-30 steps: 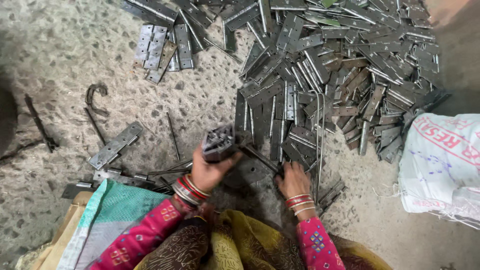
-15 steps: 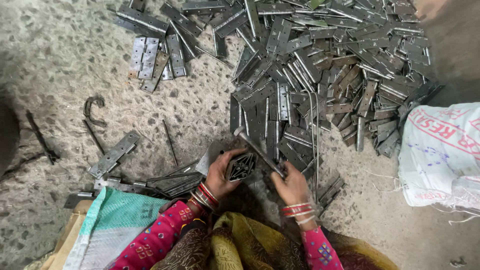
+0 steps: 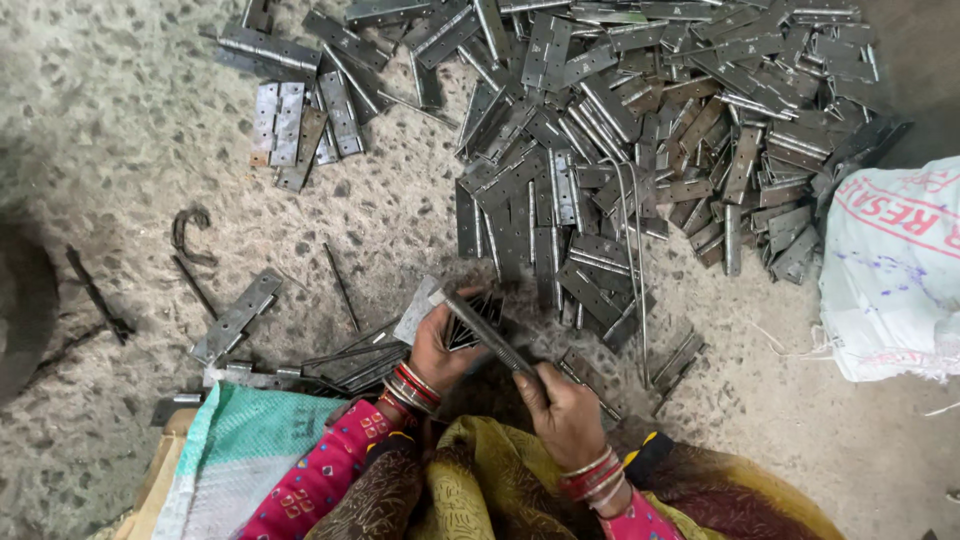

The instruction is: The person sits on the floor and repeatedly picks up metal hinge plates, inserts them into a metal jig, and uses a hammer to drive pins into the hinge. The person then removes the assembled hinge and places it aside, continuing the process with additional hinge plates from a large pile.

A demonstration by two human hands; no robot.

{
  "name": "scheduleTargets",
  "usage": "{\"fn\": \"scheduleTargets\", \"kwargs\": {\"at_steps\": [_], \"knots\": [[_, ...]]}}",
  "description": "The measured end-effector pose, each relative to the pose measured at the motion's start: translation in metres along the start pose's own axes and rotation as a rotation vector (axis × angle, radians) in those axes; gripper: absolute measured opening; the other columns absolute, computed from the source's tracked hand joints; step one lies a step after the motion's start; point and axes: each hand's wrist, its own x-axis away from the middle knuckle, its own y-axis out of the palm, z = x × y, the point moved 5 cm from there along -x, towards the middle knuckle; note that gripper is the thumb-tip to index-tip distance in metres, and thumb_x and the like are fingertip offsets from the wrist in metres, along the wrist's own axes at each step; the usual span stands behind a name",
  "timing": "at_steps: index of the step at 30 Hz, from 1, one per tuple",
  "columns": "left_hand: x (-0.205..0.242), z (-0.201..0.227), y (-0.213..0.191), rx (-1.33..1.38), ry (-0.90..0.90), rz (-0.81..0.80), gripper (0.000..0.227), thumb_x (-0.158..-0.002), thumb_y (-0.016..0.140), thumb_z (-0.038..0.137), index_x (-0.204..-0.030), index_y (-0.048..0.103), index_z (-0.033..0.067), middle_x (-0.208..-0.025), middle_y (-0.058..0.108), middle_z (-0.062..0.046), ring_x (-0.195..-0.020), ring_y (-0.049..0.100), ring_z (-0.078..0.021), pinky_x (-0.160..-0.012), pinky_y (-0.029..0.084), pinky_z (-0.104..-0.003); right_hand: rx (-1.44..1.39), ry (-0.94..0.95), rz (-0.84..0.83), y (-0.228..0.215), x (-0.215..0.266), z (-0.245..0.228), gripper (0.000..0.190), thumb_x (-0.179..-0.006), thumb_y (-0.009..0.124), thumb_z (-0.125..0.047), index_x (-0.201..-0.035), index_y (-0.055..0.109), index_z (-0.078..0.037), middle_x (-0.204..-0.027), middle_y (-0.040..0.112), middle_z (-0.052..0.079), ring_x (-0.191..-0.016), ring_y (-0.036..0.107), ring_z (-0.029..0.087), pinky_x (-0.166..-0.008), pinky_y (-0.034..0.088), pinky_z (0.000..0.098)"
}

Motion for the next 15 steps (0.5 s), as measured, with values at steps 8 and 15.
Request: {"fn": "scheduleTargets", "kwargs": {"at_steps": [8,15], "knots": [[-0.001,-0.002,-0.003,-0.061,-0.040,0.021,0.074,-0.071,0.089,0.004,-0.137,0.056,0.0036,-0.124,0.071,-0.009,-0.114,0.068,-0.0170,-0.102,0.055,-0.033,-0.421,-0.266,0.361,-0.061,0.015,-0.033,0.032,-0.104,0.059,-0.033,-0.100,0.069,-0.003,-0.062,0.066,0.002,-0.039,0.046,0.006,-0.033,0.035,0.0256],[0.000,0.008,-0.005,-0.178,0.015,0.009,0.072,-0.076,0.086,0.005,-0.142,0.056,0.0060,-0.119,0.072,-0.010,-0.107,0.071,-0.0209,-0.096,0.057,-0.035,0.102,-0.059,-0.033,-0.011,-0.008,-0.054,0.033,-0.095,0.074,-0.035,-0.077,0.070,-0.008,-0.050,0.059,0.004,-0.038,0.051,0.012,-0.037,0.037,0.0301]]}}
